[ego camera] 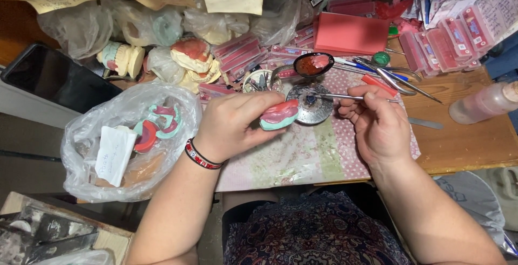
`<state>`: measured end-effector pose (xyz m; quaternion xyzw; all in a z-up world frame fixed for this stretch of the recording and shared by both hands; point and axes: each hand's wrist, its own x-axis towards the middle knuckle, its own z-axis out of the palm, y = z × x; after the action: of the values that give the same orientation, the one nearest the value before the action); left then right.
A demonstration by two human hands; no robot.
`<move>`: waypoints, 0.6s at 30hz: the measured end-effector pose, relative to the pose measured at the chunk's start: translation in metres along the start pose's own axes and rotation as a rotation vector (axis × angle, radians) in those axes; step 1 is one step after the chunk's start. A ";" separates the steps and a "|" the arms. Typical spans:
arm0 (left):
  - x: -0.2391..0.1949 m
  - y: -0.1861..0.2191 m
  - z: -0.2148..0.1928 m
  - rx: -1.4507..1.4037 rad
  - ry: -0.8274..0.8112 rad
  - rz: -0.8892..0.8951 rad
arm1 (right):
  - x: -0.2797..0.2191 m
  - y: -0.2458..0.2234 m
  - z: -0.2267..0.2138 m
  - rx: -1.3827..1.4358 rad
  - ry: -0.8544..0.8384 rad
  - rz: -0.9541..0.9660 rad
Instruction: The person holds a pink and light-blue dental prosthesis and uses a metal spatula to apply and smooth pink wax onto the surface. They repeatedly heat the spatula over a small flame and scrape away excess wax, refining the shape of the prosthesis.
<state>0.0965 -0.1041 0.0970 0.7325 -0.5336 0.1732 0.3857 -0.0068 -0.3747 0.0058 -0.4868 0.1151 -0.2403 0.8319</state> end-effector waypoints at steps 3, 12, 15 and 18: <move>0.003 0.008 -0.004 -0.042 0.011 -0.050 | 0.001 0.001 -0.002 -0.007 0.002 0.006; -0.017 0.034 0.020 -0.210 0.226 -0.271 | 0.006 0.003 -0.009 0.024 -0.005 -0.001; -0.027 0.022 0.033 -0.178 0.229 -0.273 | 0.005 -0.011 -0.003 0.060 -0.025 -0.004; -0.028 0.020 0.028 -0.010 0.089 -0.231 | -0.001 -0.045 0.028 -0.007 0.039 -0.039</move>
<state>0.0634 -0.1091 0.0681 0.7786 -0.4290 0.1575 0.4301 -0.0090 -0.3713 0.0591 -0.4872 0.1227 -0.2656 0.8228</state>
